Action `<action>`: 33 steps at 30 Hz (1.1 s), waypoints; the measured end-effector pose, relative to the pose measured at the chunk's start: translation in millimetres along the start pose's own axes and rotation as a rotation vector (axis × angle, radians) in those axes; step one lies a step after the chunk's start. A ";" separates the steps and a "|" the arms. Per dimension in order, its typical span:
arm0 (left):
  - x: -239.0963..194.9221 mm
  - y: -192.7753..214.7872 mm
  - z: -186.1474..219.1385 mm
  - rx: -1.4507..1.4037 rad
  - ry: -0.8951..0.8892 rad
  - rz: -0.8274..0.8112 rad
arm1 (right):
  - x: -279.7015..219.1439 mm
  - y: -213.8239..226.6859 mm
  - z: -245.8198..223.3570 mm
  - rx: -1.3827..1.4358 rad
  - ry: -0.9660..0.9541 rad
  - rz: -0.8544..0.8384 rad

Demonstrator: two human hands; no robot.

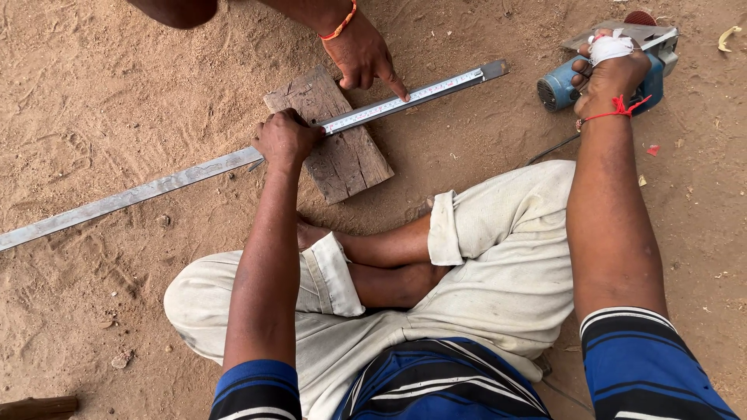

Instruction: The person measures a metal bar using a tape measure and marks it with a pencil. They then use an angle grinder to cut the metal bar at the marked point while sitting on the ground.

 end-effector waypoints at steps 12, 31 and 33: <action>2.3 -7.1 -3.6 0.013 -0.021 -0.008 | -0.5 3.1 2.1 0.016 0.003 -0.006; 3.5 -10.0 -7.3 0.013 -0.055 0.039 | -5.4 0.8 -0.4 0.020 0.028 -0.032; 4.1 -9.7 -6.7 0.031 -0.039 0.000 | -6.8 0.6 -1.3 0.018 0.032 -0.033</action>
Point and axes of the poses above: each hand's wrist, its own x-axis towards the middle knuckle, its own y-axis out of the back of the hand, z = x × y, the point moved 1 cm from there along x, towards the middle knuckle, and after that the axes turned 8 degrees about z, right-handed, at the moved point
